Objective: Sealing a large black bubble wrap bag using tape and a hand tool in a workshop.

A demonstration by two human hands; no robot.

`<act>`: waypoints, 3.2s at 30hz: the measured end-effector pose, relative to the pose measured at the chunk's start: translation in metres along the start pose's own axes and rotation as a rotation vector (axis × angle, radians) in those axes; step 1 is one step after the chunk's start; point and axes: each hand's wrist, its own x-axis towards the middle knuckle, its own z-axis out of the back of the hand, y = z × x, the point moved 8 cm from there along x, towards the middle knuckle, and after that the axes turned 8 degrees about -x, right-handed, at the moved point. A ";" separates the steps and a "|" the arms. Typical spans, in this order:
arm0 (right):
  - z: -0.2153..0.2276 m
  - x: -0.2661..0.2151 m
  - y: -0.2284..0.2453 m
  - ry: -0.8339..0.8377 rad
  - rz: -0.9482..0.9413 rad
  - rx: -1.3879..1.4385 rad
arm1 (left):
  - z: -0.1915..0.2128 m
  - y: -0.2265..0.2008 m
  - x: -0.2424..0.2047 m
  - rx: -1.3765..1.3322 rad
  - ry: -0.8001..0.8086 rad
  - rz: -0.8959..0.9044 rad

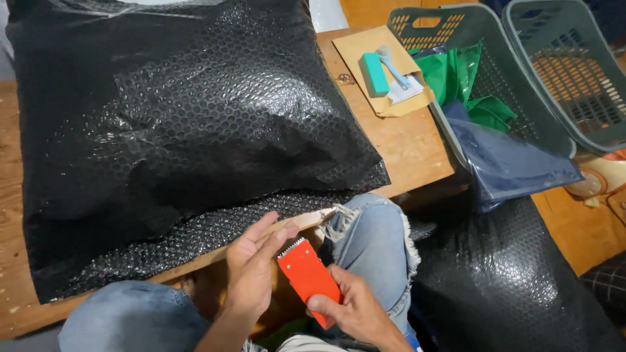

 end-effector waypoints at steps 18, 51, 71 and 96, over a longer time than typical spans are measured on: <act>-0.002 -0.018 0.004 -0.050 -0.008 -0.138 | 0.002 0.006 0.000 -0.031 0.019 -0.020; -0.011 -0.018 -0.005 -0.119 -0.198 -0.025 | -0.023 -0.021 -0.020 0.190 0.079 0.005; -0.008 -0.012 0.004 -0.125 -0.193 -0.100 | -0.028 -0.014 -0.022 0.345 0.336 -0.218; -0.005 -0.013 0.003 -0.090 -0.063 -0.307 | -0.026 -0.027 -0.013 0.066 0.391 -0.091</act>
